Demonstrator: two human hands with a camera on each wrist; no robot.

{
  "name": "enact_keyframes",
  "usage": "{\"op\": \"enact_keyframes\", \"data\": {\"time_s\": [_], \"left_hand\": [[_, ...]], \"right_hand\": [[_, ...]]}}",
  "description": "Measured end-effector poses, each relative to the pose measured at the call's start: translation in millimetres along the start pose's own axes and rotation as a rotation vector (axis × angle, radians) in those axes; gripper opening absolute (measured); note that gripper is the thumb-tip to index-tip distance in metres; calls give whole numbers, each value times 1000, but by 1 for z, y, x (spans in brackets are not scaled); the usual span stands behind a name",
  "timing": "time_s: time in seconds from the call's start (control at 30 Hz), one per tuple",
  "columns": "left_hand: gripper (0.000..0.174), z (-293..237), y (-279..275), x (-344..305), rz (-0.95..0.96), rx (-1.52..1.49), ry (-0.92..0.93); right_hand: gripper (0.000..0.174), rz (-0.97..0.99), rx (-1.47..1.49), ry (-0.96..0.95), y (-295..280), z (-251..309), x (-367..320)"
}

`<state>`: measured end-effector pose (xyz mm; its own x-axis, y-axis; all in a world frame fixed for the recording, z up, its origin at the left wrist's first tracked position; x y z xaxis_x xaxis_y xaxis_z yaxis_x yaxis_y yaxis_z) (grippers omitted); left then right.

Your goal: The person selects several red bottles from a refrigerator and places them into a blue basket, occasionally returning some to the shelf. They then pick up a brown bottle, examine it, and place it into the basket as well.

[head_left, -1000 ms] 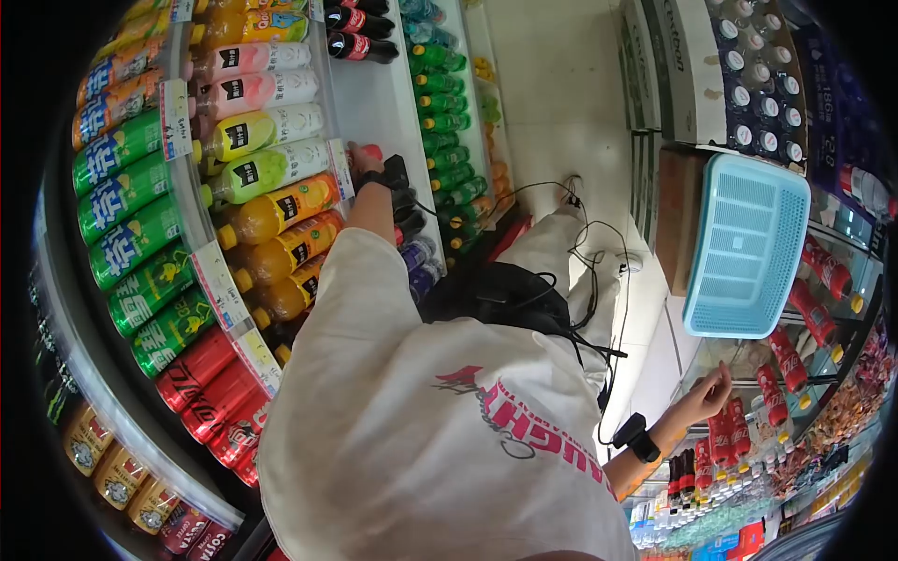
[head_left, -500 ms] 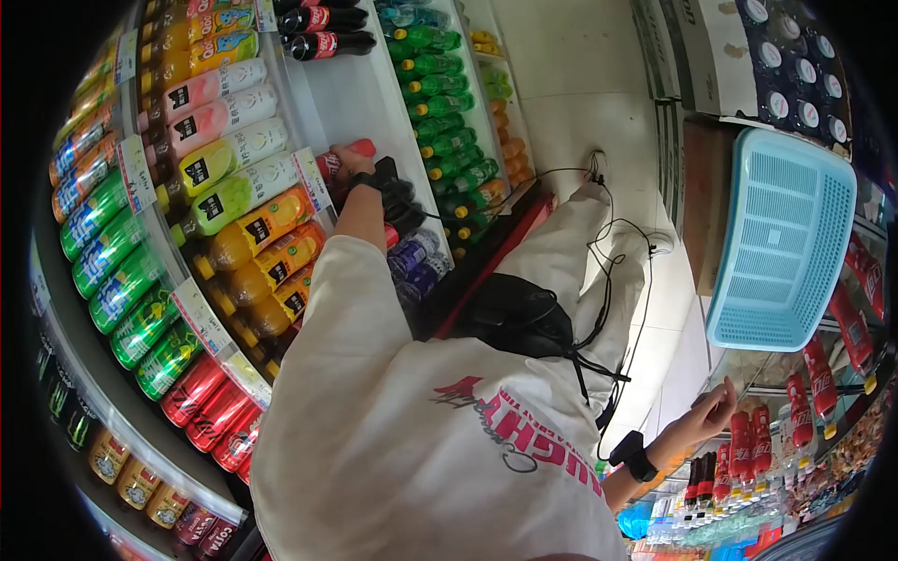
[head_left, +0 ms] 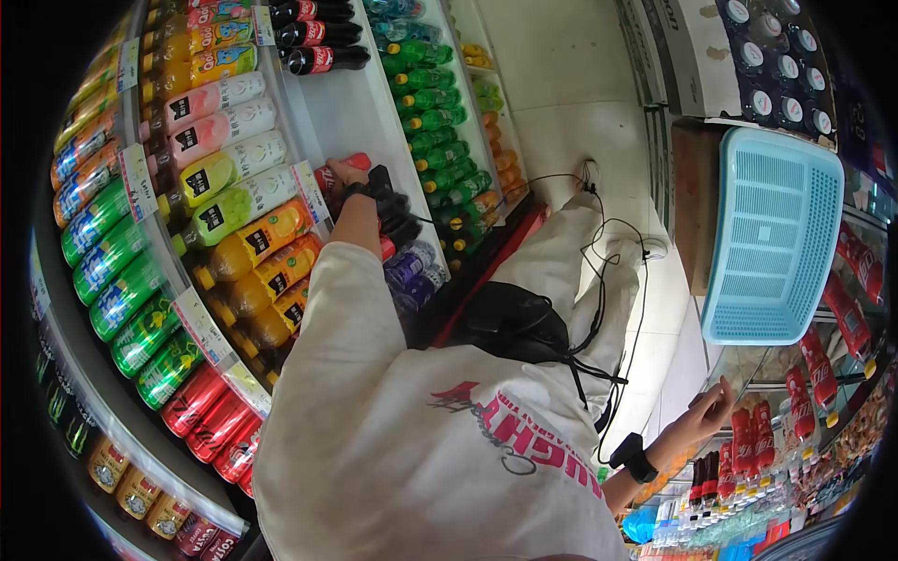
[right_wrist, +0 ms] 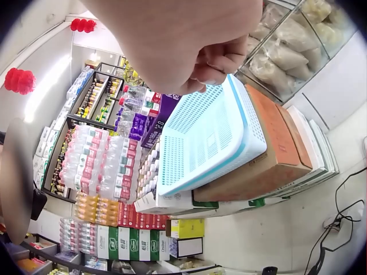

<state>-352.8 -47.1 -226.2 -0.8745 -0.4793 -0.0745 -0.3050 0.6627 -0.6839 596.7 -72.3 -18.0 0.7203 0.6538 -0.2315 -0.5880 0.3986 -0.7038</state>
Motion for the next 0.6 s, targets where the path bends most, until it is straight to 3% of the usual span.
{"op": "enact_keyframes", "data": {"time_s": [0.07, 0.13, 0.27, 0.33, 0.37, 0.47, 0.6], "left_hand": [[115, -11, 8, 14, -90, -94, 343], [116, 2, 34, 47, -40, -150, 503], [118, 18, 46, 76, 144, -18, 366], [94, 9, 42, 61, 166, 96, 287], [72, 6, 41, 54, 181, 145, 257], [65, 22, 57, 96, 185, 152, 148], [97, 10, 58, 89, 201, 566, 383]], "right_hand": [[21, -1, 5, 7, 2, 2, -3], [21, -4, 10, 5, 1, 1, -4], [22, 37, 11, 82, -5, -15, -8], [22, 36, 44, 88, -6, -22, -10], [22, 37, 55, 89, -9, -24, -10], [22, 43, 68, 82, -9, -18, -13], [20, 41, 71, 56, -8, -17, -19]]}}
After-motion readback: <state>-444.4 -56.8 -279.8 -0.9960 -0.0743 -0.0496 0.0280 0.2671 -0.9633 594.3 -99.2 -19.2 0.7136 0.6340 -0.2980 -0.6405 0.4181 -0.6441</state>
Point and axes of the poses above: each hand's wrist, its own x-axis towards the middle knuckle, its own y-axis out of the palm, z = x × y, the point moved 10 cm from there along x, towards the middle knuckle, and after that the axes turned 1 degree about -y, right-handed, at the moved point
